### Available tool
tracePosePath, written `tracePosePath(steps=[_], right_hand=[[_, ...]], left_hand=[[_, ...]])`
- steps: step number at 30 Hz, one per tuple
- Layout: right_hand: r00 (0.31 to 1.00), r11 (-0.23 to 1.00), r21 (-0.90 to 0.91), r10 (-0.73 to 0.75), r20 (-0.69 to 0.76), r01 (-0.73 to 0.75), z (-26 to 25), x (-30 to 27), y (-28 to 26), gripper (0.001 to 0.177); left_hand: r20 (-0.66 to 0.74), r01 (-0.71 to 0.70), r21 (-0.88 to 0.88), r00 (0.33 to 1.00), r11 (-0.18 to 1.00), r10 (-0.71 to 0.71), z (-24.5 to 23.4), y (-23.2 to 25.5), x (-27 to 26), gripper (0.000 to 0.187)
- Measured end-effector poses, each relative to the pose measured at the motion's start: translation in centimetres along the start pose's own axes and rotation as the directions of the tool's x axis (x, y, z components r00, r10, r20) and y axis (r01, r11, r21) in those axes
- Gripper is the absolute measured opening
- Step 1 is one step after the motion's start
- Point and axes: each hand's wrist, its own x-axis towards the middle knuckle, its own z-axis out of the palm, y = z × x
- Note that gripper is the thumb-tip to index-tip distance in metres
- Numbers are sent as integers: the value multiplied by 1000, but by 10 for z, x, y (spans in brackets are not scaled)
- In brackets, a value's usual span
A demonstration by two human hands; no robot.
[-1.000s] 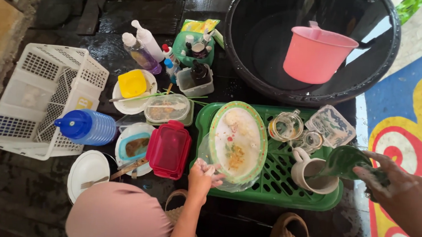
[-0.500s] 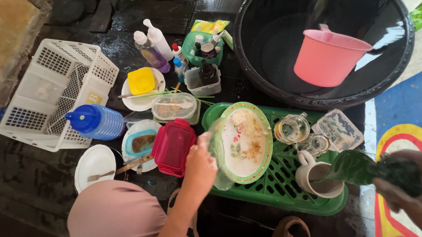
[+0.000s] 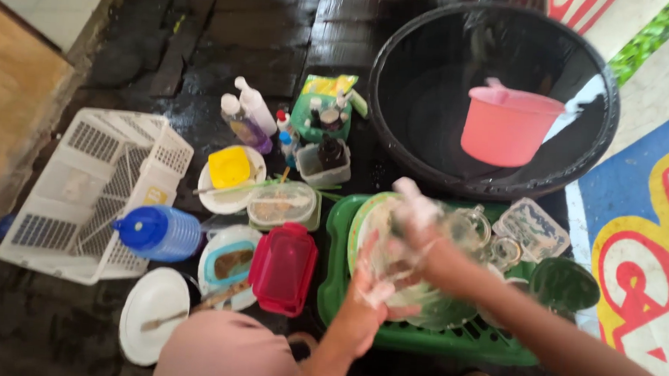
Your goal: Washing dishes and food containers by hand using a sponge and rinsing them with water from a basin.
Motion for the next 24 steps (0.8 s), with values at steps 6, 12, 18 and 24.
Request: tracePosePath(steps=[6,12,18,24], right_hand=[[988,879,-477,73,135,0,-15,-19,17,51],[988,872,-487,-116,-98,54,-12,31,71,41],[895,807,-388,392,-213,-446,-8,-10,-12,46],[889,763,-510,-457,8,397,5,12,-8,33]], left_hand=[[-170,-80,50,982,996,87,-8,36,-10,91],[101,-116,19,988,993,113,0,6,1,89],[-76,-150,7,986,989,150,-15,35,-12,92],[111,-118,-115,985,986,131,-9,4,-1,91]])
